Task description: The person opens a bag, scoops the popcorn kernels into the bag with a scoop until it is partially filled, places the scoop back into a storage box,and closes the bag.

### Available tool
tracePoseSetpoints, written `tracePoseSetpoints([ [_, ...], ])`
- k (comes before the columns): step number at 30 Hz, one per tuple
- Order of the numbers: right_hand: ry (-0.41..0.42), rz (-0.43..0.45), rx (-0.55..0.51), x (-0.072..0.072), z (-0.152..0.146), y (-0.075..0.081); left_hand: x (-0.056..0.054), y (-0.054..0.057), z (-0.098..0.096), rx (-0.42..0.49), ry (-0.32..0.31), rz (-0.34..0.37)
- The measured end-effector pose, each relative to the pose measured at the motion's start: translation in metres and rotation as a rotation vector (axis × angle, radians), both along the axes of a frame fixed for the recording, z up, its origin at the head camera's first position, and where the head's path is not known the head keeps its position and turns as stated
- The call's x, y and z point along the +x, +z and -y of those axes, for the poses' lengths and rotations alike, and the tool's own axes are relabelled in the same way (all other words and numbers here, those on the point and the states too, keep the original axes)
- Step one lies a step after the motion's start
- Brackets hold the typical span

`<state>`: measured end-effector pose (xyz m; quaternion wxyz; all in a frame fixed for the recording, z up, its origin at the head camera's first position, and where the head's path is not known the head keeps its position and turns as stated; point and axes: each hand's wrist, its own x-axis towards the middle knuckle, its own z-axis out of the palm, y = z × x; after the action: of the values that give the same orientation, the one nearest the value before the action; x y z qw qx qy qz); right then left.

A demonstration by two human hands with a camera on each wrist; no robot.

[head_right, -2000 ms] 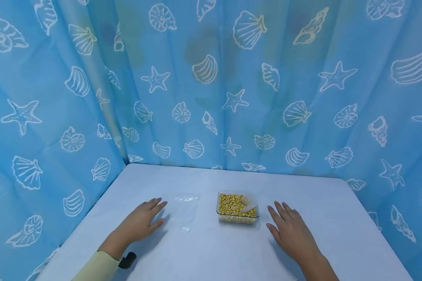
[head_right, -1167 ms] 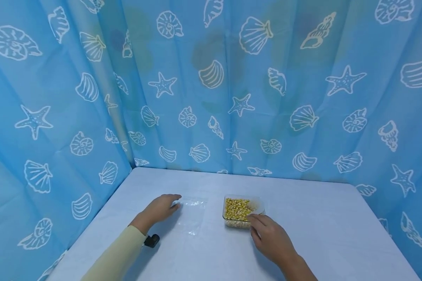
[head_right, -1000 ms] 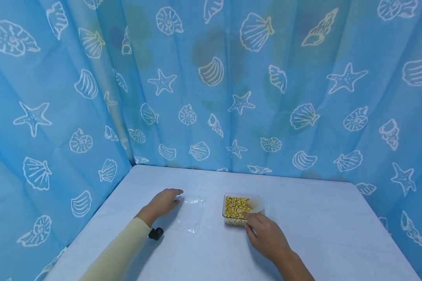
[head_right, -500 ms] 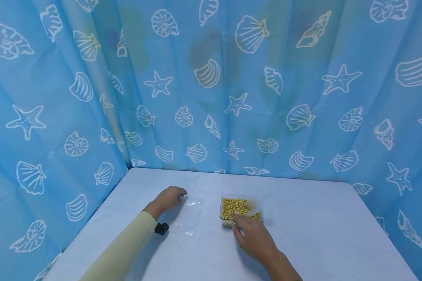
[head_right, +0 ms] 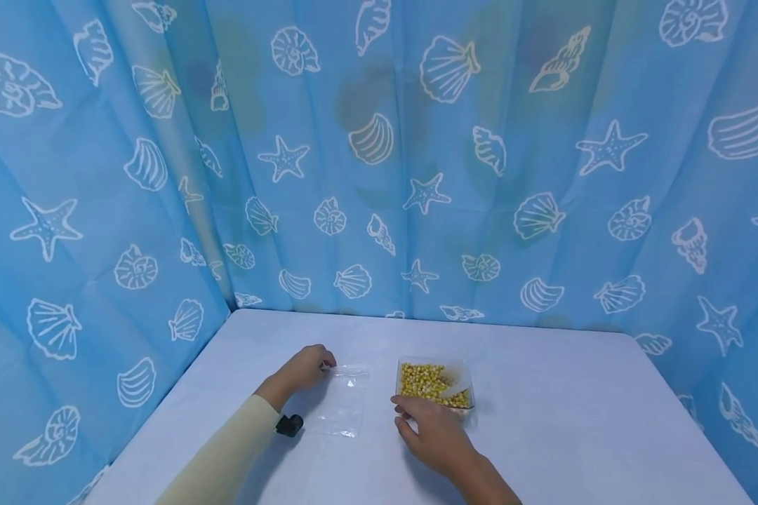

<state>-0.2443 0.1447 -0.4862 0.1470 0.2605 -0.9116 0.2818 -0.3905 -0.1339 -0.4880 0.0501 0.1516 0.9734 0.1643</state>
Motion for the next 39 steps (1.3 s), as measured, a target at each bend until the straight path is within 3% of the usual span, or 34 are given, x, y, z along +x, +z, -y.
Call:
tracePoseSetpoints([
  [8,-0.023,0.067,-0.004,-0.006,0.010,0.006,0.022,0.009,0.005,0.154,-0.134,-0.047],
  [14,-0.154,0.121,0.003,-0.013,0.026,0.013,0.040,0.021,0.005,0.168,-0.242,-0.115],
  [19,-0.200,0.192,-0.017,-0.017,0.037,0.018,0.056,0.028,0.001,0.141,-0.273,-0.122],
  [24,-0.165,0.195,-0.032,-0.019,0.040,0.018,0.070,0.037,-0.004,0.121,-0.279,-0.110],
  [33,-0.078,0.229,-0.133,-0.017,0.034,0.014,0.083,0.045,-0.012,0.102,-0.311,-0.118],
  [39,-0.019,0.422,-0.253,-0.017,0.032,0.012,0.088,0.048,-0.013,0.114,-0.327,-0.118],
])
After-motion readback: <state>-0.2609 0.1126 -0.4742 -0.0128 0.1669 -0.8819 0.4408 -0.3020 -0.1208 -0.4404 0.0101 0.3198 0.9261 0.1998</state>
